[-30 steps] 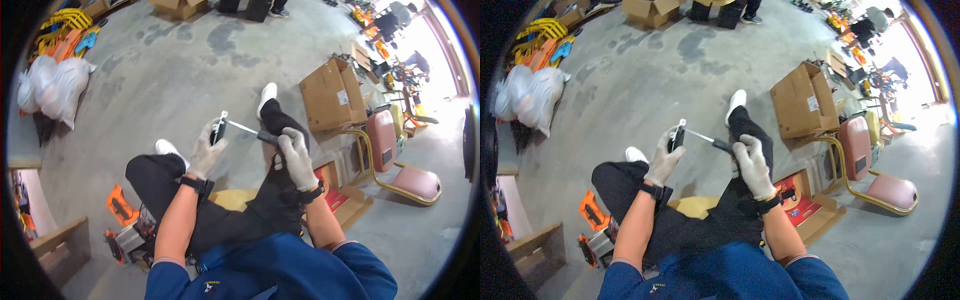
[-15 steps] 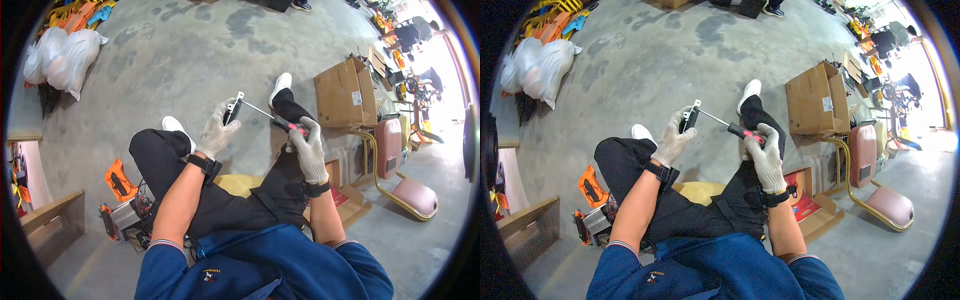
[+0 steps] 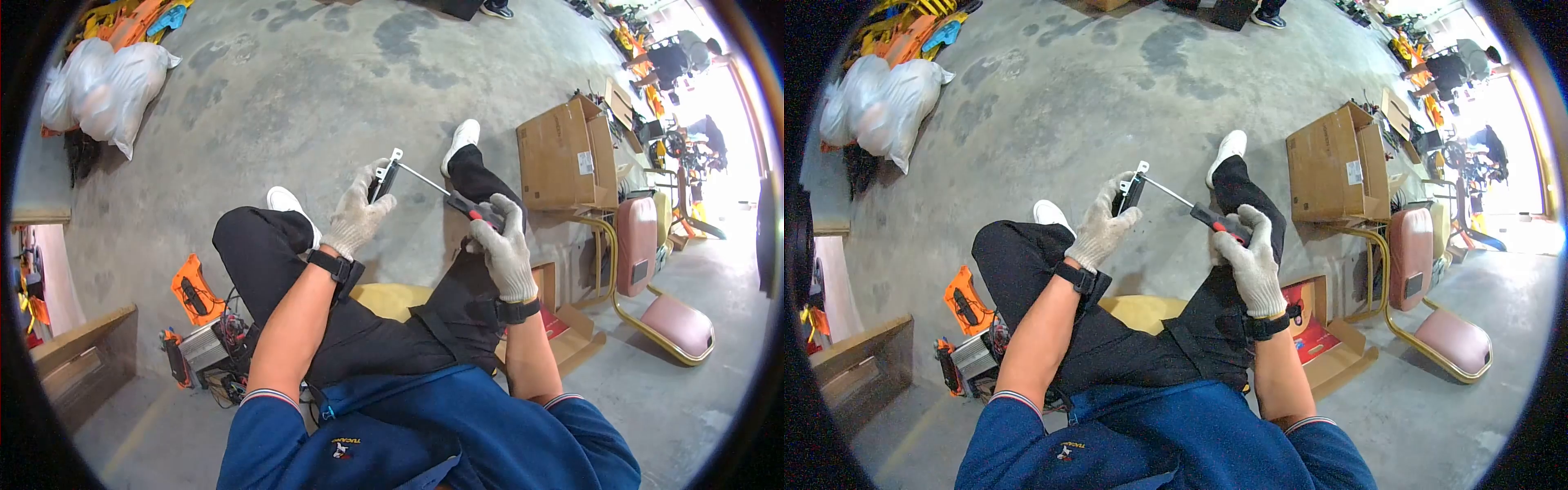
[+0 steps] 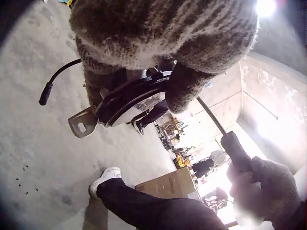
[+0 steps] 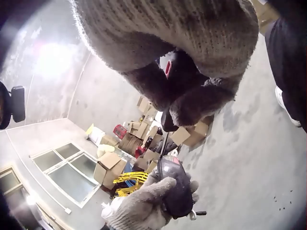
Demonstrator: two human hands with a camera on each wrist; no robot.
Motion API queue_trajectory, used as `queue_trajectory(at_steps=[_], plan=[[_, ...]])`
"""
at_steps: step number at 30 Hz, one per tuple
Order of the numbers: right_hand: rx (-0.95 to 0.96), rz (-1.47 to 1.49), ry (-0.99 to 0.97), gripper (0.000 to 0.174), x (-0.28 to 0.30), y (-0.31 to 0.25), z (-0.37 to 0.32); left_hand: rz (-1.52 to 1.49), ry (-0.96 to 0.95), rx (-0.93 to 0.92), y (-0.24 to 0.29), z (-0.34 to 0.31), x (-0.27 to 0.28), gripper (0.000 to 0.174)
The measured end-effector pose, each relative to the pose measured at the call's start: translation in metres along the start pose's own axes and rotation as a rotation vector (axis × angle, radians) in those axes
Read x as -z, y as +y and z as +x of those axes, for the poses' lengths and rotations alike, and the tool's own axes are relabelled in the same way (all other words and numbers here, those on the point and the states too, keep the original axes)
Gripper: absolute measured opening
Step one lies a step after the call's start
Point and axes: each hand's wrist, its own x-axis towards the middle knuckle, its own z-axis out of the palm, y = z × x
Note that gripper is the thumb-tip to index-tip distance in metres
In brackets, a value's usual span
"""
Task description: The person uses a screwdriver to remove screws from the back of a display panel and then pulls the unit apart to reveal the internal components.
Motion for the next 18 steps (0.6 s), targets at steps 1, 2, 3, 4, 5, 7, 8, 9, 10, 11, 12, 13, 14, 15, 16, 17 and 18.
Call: queue_trajectory(at_steps=[1,2,3,4,5,7,8,9,10,11,12,13,14,15,16,17,18], plan=[[-0.001,0.0,-0.001,0.063,-0.001,-0.002,-0.001,-0.011,0.007,-0.016,-0.001,0.0,-0.001,0.064],[-0.033,0.023,0.003,0.064,-0.002,-0.005,-0.002,-0.023,0.014,-0.033,-0.002,0.001,-0.001,0.065],[-0.065,0.047,0.007,0.064,-0.002,-0.012,-0.002,-0.022,0.012,-0.034,-0.003,0.001,-0.001,0.065],[-0.066,0.047,0.009,0.064,0.0,-0.018,-0.001,-0.021,0.003,-0.026,-0.003,0.002,-0.001,0.065],[-0.207,0.155,-0.038,0.067,0.003,-0.023,0.001,-0.02,-0.008,-0.018,-0.004,0.002,-0.001,0.065],[-0.349,0.191,-0.08,0.07,0.003,-0.028,0.001,-0.005,-0.017,0.002,0.001,0.002,0.002,0.065],[-0.348,0.19,-0.083,0.07,0.002,-0.022,0.0,0.011,-0.022,0.024,0.003,0.001,0.002,0.066],[-0.2,0.109,-0.043,0.068,-0.001,-0.014,-0.001,0.011,-0.019,0.027,0.001,0.0,0.002,0.066],[-0.051,0.029,-0.001,0.067,-0.003,-0.009,-0.001,-0.017,-0.007,-0.01,-0.001,0.0,0.001,0.065],[-0.051,0.03,-0.002,0.067,0.0,-0.007,-0.001,-0.045,0.003,-0.048,-0.003,0.001,0.0,0.065],[-0.147,0.081,-0.024,0.068,0.001,-0.015,0.001,-0.045,0.002,-0.049,0.0,0.0,0.0,0.065],[-0.244,0.132,-0.045,0.07,0.003,-0.023,0.002,-0.031,-0.006,-0.022,0.003,0.0,0.001,0.065],[-0.34,0.183,-0.065,0.071,0.004,-0.027,0.002,-0.017,-0.015,0.005,0.005,0.0,0.002,0.065],[-0.34,0.183,-0.062,0.071,0.004,-0.022,0.002,-0.017,-0.017,0.004,0.005,0.0,0.001,0.065],[-0.252,0.137,-0.039,0.068,0.002,-0.012,0.002,-0.021,-0.017,0.002,0.005,0.0,0.001,0.065],[-0.165,0.091,-0.017,0.065,0.001,-0.007,0.002,-0.023,-0.016,0.0,0.005,0.0,0.002,0.064],[-0.166,0.091,-0.019,0.065,0.0,-0.009,0.0,-0.023,-0.015,0.002,0.004,-0.001,0.002,0.064]])
